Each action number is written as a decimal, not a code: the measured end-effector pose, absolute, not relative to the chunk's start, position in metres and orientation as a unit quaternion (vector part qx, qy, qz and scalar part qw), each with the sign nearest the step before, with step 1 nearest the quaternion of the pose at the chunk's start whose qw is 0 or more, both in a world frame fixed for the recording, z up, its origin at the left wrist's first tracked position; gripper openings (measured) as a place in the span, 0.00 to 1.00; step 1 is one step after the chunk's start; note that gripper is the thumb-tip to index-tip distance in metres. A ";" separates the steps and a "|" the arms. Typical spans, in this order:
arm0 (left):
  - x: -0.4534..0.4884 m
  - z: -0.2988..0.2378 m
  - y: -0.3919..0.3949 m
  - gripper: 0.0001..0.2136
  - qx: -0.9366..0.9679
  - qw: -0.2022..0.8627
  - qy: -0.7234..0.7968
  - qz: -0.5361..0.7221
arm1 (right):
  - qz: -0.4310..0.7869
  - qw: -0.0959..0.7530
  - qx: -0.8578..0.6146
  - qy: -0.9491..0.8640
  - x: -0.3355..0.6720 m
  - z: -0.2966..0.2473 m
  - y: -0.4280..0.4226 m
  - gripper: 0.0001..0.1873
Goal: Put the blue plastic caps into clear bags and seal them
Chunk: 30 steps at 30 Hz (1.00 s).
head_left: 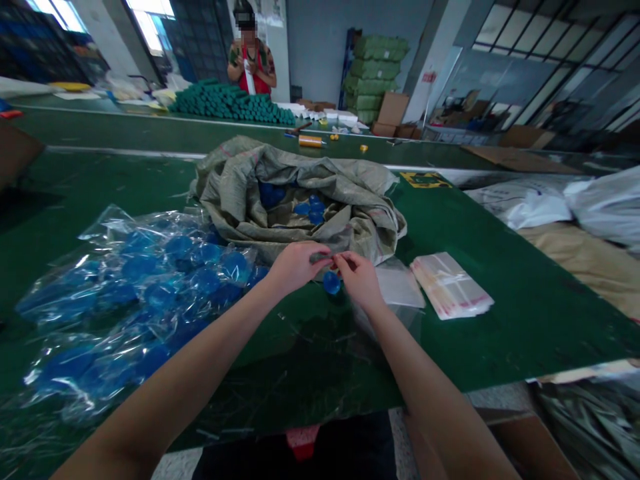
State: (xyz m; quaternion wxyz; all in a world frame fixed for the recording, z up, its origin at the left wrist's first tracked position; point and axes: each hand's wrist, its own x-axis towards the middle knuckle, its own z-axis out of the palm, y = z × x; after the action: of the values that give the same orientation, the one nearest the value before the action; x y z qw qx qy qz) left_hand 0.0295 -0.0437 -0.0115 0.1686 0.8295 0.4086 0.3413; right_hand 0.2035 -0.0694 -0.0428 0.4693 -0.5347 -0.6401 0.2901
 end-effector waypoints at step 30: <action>0.012 0.038 -0.053 0.02 0.747 0.003 0.490 0.449 | -0.081 0.307 -0.586 -0.746 0.169 0.053 -0.064 0.10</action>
State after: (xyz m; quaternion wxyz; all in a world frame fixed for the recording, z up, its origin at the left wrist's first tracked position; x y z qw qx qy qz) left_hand 0.0119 -0.0526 0.0377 0.0033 0.7467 0.4904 0.4494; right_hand 0.1693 -0.0639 0.0533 0.3067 -0.5860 -0.7457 -0.0807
